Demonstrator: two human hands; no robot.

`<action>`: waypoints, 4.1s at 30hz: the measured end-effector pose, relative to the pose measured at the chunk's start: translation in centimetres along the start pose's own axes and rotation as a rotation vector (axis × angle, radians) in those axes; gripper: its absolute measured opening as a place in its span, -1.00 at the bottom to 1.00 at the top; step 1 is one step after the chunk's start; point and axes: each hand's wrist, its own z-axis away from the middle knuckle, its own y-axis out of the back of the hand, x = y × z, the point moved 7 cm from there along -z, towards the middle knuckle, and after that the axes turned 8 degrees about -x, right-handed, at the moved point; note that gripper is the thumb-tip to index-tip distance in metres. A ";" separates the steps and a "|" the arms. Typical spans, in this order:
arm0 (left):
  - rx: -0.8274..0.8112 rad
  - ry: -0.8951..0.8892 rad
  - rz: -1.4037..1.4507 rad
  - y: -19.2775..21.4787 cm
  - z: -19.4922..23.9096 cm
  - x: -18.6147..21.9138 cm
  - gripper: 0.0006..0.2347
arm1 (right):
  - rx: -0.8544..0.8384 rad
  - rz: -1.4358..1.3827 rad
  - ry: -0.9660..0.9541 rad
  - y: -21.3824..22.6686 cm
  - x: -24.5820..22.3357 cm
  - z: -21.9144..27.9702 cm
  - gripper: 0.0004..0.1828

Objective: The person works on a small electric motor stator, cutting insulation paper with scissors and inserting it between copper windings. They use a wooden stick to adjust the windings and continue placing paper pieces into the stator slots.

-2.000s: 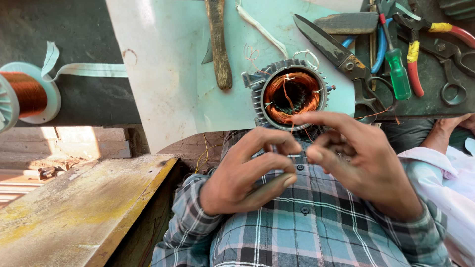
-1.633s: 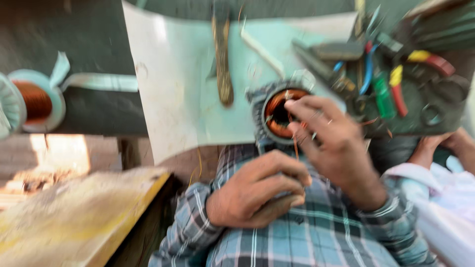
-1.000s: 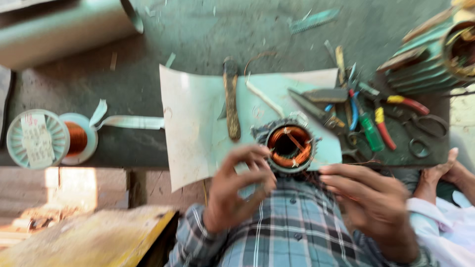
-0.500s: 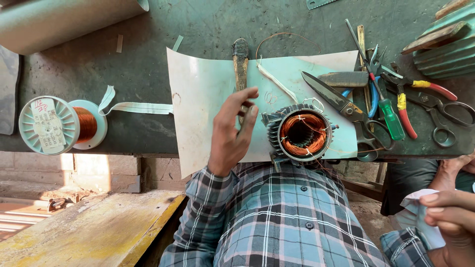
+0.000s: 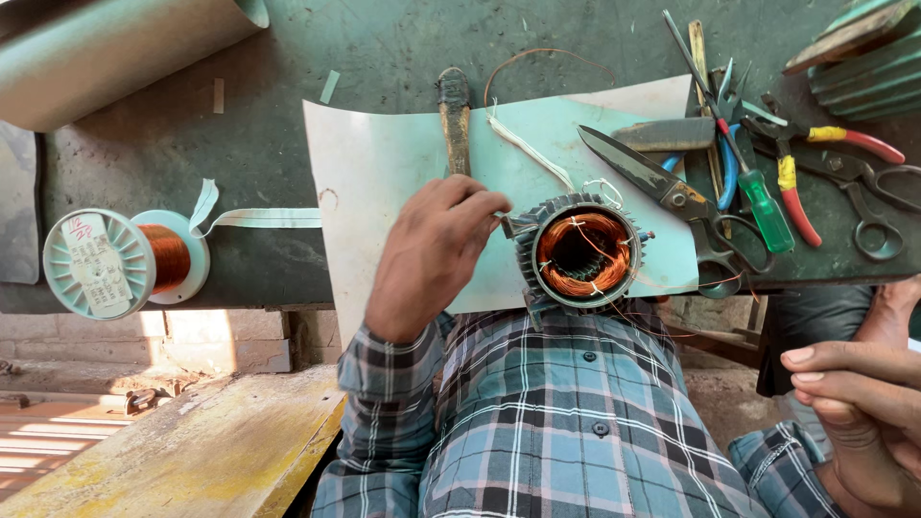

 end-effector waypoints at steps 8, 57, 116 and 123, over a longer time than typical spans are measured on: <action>-0.104 -0.081 0.157 1.2 1.0 1.5 -0.95 | -0.105 0.033 0.024 0.4 0.7 -0.8 -0.82; -0.285 -0.086 0.361 -3.3 6.2 5.8 -0.88 | -0.348 -0.060 -0.144 -6.6 0.7 -8.0 -0.31; 0.931 0.039 1.457 20.7 5.5 -33.5 -0.81 | -0.242 0.430 -0.302 -8.3 17.4 -6.7 -0.55; 0.865 0.356 1.490 24.5 0.4 -48.6 -0.63 | -0.069 0.588 -0.450 -8.6 7.6 -2.8 -0.54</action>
